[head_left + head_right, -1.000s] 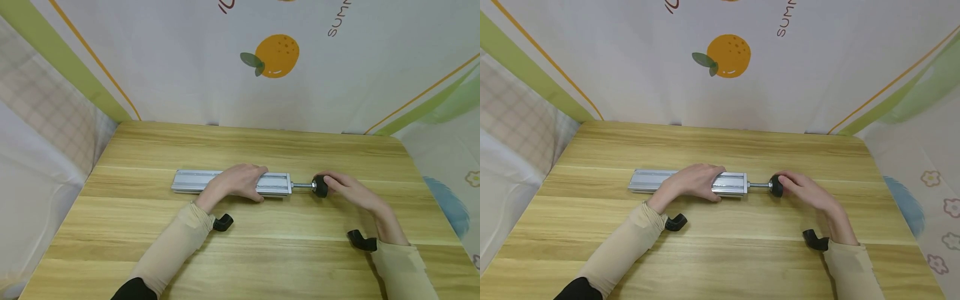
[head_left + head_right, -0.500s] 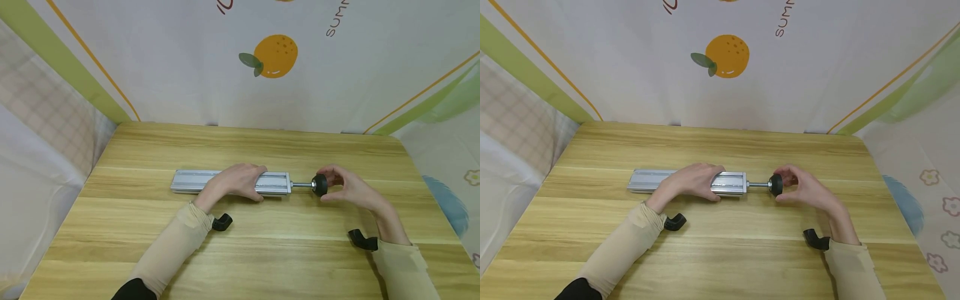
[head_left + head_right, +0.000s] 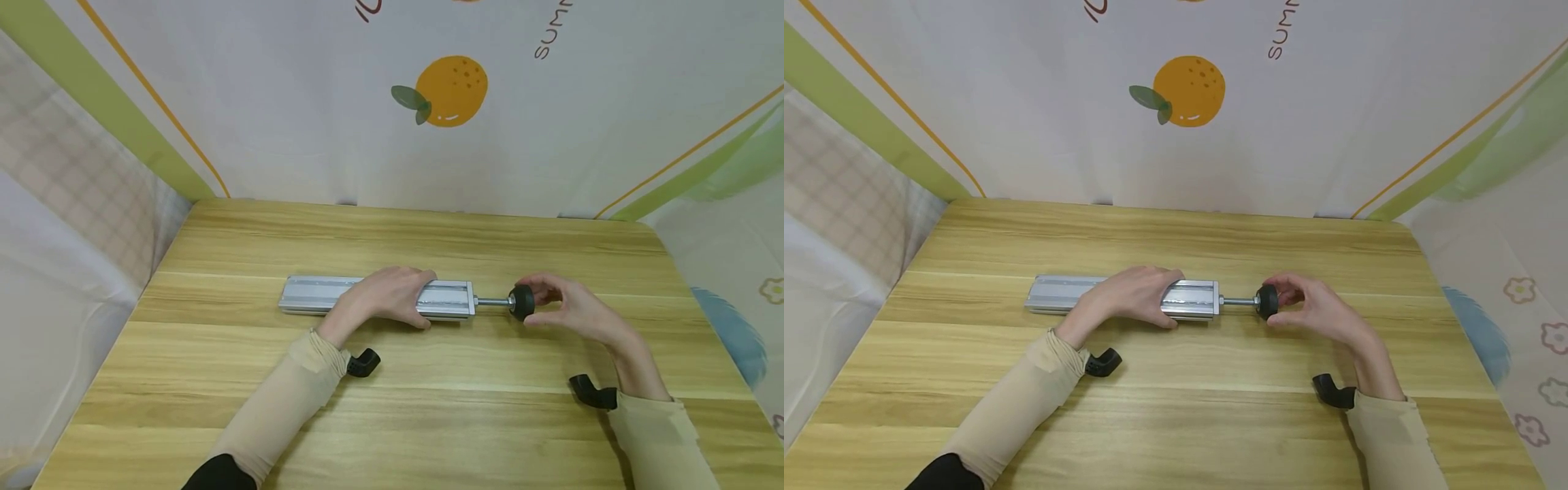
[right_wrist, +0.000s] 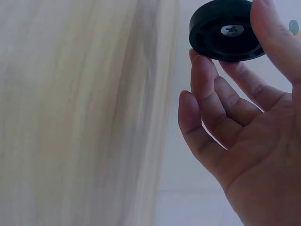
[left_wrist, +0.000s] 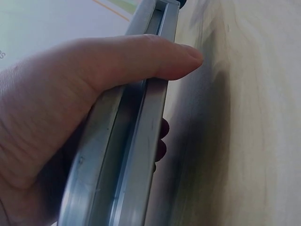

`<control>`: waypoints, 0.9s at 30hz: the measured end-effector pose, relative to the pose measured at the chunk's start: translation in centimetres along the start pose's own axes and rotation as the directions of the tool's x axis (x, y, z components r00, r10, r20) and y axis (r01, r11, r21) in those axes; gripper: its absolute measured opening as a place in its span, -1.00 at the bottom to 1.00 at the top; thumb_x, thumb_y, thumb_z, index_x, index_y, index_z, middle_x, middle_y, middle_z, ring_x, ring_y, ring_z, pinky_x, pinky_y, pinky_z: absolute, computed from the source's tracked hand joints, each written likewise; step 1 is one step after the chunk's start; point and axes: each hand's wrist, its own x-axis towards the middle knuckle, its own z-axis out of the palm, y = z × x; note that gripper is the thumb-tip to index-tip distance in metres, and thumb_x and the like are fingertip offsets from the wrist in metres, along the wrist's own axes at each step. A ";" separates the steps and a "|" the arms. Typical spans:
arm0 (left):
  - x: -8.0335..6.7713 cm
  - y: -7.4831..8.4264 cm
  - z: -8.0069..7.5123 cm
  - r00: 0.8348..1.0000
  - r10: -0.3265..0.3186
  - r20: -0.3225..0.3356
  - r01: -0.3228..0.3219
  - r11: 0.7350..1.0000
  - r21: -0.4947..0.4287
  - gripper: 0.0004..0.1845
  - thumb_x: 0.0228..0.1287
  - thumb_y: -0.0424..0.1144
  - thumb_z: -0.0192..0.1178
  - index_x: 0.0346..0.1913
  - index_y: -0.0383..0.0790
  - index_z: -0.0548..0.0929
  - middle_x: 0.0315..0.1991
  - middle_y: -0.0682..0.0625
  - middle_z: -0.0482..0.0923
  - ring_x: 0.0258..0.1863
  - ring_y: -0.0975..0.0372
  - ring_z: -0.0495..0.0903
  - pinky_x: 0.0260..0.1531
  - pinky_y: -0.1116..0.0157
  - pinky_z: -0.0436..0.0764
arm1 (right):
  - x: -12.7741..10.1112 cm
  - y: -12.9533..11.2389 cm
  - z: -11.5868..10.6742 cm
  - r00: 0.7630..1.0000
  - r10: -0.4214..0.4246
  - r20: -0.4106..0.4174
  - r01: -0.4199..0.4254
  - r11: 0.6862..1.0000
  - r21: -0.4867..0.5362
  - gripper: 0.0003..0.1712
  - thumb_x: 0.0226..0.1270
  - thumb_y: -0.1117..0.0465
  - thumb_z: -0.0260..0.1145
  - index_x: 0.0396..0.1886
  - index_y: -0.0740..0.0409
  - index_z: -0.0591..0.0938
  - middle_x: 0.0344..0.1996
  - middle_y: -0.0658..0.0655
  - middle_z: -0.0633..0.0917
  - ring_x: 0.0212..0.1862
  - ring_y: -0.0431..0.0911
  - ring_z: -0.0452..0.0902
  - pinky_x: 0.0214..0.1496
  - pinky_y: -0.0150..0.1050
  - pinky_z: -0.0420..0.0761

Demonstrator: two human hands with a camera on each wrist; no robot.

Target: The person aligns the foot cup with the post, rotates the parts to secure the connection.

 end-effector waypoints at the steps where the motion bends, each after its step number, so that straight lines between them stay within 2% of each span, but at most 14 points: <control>1: 0.0 0.0 0.0 1.000 -0.001 0.001 0.001 1.000 0.001 -0.34 0.06 0.13 0.48 0.14 -0.14 0.53 -0.28 0.10 0.58 -0.31 0.25 0.51 -0.15 0.23 0.60 | 0.0 0.0 0.0 1.000 0.002 0.002 -0.002 1.000 0.002 -0.29 0.16 0.16 0.59 0.30 0.18 0.53 0.02 0.16 0.71 -0.05 -0.31 0.59 -0.02 -0.35 0.63; 7: 0.0 0.1 0.0 1.000 -0.001 0.000 0.001 1.000 0.006 -0.19 0.05 0.17 0.49 0.29 -0.20 0.51 -0.22 0.09 0.61 -0.27 0.26 0.53 -0.10 0.23 0.63 | -0.1 -0.1 -0.1 1.000 0.009 0.009 -0.009 1.000 -0.002 -0.28 0.21 0.13 0.56 0.33 0.18 0.52 0.01 0.17 0.71 -0.05 -0.32 0.58 -0.04 -0.35 0.63; 12: -0.1 0.1 0.0 1.000 -0.001 -0.013 0.001 1.000 0.007 -0.18 0.04 0.19 0.50 0.28 -0.21 0.51 -0.14 0.03 0.66 -0.22 0.23 0.57 -0.10 0.21 0.65 | -0.1 -0.2 -0.2 1.000 0.014 0.010 -0.014 1.000 -0.014 -0.29 0.22 0.12 0.55 0.33 0.17 0.52 0.00 0.15 0.72 -0.06 -0.31 0.59 -0.04 -0.35 0.62; 16: -0.1 0.2 -0.1 0.999 -0.004 -0.037 0.005 0.999 0.040 -0.11 0.01 0.23 0.51 0.32 -0.22 0.51 0.10 -0.03 0.66 0.02 0.16 0.64 0.05 0.14 0.66 | -0.2 -0.3 -0.3 1.000 0.021 0.013 -0.020 1.000 -0.020 -0.30 0.23 0.11 0.55 0.33 0.16 0.53 -0.01 0.13 0.73 -0.06 -0.30 0.59 -0.05 -0.35 0.61; 20: 0.1 0.3 0.0 0.998 -0.001 -0.057 0.007 0.995 0.097 -0.07 -0.02 0.30 0.50 0.33 -0.20 0.52 0.19 -0.05 0.60 0.19 0.10 0.59 0.17 0.08 0.63 | -0.2 -0.3 -0.3 1.000 0.021 0.010 -0.021 0.999 -0.028 -0.32 0.23 0.10 0.54 0.32 0.14 0.54 -0.02 0.12 0.73 -0.06 -0.29 0.58 -0.06 -0.34 0.60; 27: 0.1 0.3 0.2 0.996 0.008 -0.091 0.005 0.990 0.141 -0.12 -0.04 0.33 0.49 0.24 -0.17 0.57 0.07 0.00 0.57 0.06 0.17 0.55 0.17 0.15 0.60 | -0.2 -0.3 -0.2 1.000 0.007 -0.011 -0.008 0.997 -0.072 -0.33 0.22 0.10 0.55 0.31 0.12 0.56 -0.10 0.06 0.71 -0.05 -0.11 0.58 -0.05 -0.34 0.57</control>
